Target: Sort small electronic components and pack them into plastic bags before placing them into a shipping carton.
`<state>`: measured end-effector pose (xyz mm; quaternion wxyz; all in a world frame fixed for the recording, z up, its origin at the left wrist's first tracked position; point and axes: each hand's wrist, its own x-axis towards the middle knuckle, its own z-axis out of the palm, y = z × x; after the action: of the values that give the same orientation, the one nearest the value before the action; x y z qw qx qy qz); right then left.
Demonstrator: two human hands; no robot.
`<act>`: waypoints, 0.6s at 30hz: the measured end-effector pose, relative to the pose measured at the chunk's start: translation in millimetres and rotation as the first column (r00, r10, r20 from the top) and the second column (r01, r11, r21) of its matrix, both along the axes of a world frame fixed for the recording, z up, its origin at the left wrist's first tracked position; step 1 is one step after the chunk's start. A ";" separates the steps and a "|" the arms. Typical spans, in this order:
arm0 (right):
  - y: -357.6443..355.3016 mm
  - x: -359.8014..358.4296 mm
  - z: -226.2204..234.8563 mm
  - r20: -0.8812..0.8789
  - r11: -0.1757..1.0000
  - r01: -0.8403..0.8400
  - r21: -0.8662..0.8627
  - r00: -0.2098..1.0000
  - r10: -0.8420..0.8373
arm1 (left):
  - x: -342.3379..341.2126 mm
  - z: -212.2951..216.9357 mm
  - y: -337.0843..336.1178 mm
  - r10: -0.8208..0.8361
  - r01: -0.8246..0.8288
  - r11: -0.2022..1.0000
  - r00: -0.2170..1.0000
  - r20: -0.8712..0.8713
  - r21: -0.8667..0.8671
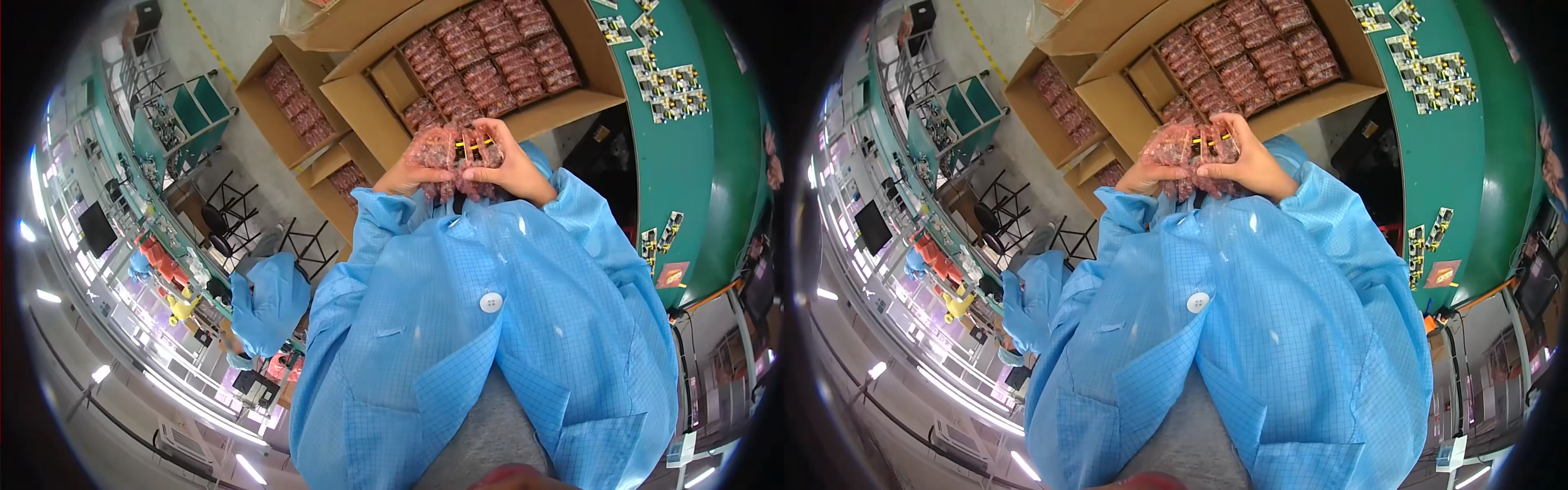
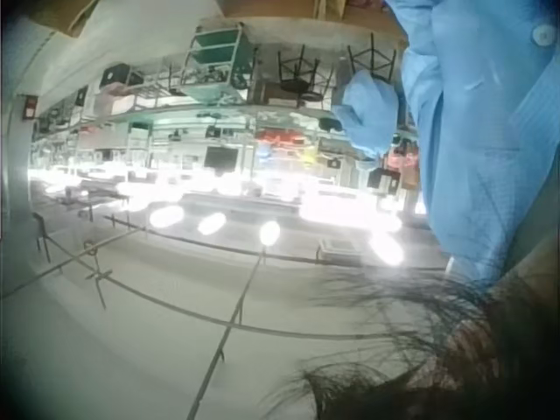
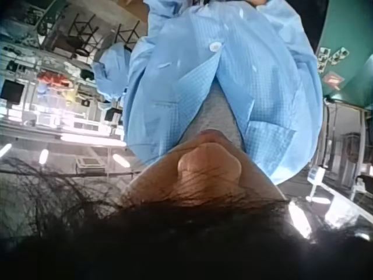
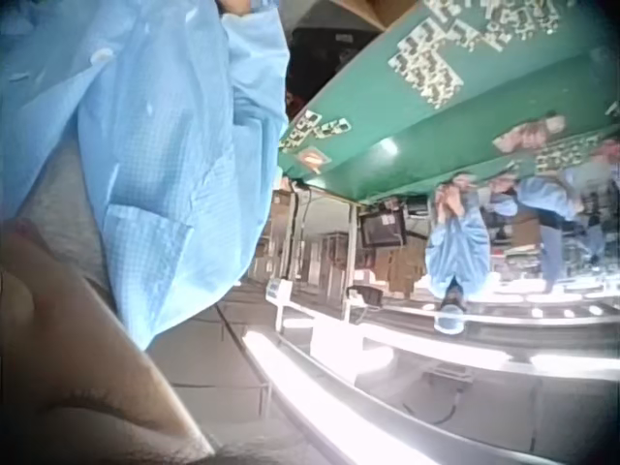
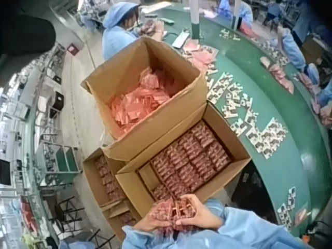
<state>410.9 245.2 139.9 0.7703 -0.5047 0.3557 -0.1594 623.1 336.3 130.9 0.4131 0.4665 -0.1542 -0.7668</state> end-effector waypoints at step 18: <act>60.5 169.5 -269.4 -0.493 0.505 0.727 0.465 0.686 -0.535 | 137.0 -201.0 -71.5 -0.238 0.206 0.969 0.921 0.307 0.134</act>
<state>580.4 305.7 -129.5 0.7173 -0.0663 0.6546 -0.2293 760.1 264.7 -70.1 0.2692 0.5844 -0.2328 -0.7293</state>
